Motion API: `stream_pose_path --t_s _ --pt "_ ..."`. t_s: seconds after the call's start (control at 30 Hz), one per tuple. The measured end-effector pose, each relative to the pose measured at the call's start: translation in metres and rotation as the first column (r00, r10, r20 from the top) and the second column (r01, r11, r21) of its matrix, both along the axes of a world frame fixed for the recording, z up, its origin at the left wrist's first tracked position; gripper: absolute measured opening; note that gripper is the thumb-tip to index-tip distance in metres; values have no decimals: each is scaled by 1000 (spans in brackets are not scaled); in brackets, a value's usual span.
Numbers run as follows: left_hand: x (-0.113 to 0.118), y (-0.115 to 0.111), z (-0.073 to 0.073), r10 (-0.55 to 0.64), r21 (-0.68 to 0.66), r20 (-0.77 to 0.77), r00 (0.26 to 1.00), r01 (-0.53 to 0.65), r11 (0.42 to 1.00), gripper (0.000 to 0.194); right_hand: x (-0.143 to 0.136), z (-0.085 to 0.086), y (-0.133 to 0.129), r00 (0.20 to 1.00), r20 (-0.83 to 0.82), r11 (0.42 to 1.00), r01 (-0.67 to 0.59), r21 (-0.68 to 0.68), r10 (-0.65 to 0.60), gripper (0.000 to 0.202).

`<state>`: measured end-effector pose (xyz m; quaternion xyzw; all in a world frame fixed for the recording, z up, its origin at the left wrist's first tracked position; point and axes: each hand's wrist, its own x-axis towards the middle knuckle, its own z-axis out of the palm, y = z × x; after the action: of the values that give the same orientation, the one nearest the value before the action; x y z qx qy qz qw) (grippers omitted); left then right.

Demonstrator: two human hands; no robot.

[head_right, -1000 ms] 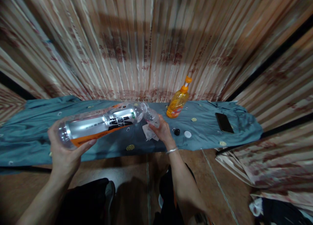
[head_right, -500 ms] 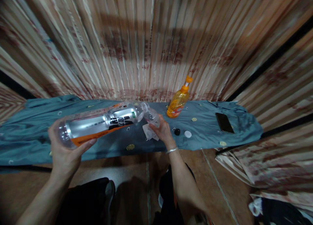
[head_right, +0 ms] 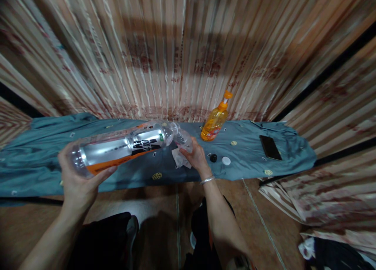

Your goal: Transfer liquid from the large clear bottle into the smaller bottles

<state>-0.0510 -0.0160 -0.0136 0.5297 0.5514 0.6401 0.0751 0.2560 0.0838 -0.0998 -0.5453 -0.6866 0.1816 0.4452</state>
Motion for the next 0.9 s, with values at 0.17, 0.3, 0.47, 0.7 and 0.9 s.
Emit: stream_pose_path --t_s 0.17,0.3,0.47,0.7,0.9 --pt "0 -2 -1 -10 -15 -48 999 9 1000 95 0 1 0 1000 2 1000 -13 6 13 50" --pt "-1 -2 -1 -9 1 -58 998 9 1000 97 0 1 -1 1000 -2 1000 -19 4 19 48" --pt "-3 2 -3 7 38 -57 998 -5 999 104 0 1 -1 1000 -4 1000 -6 -8 6 50" --pt "-2 1 -1 3 26 -59 998 -2 1000 103 0 3 -1 1000 -8 1000 -17 0 17 51" --pt "0 -3 1 3 -20 -38 999 -4 1000 100 -1 4 -2 1000 -11 1000 -8 -17 8 50"
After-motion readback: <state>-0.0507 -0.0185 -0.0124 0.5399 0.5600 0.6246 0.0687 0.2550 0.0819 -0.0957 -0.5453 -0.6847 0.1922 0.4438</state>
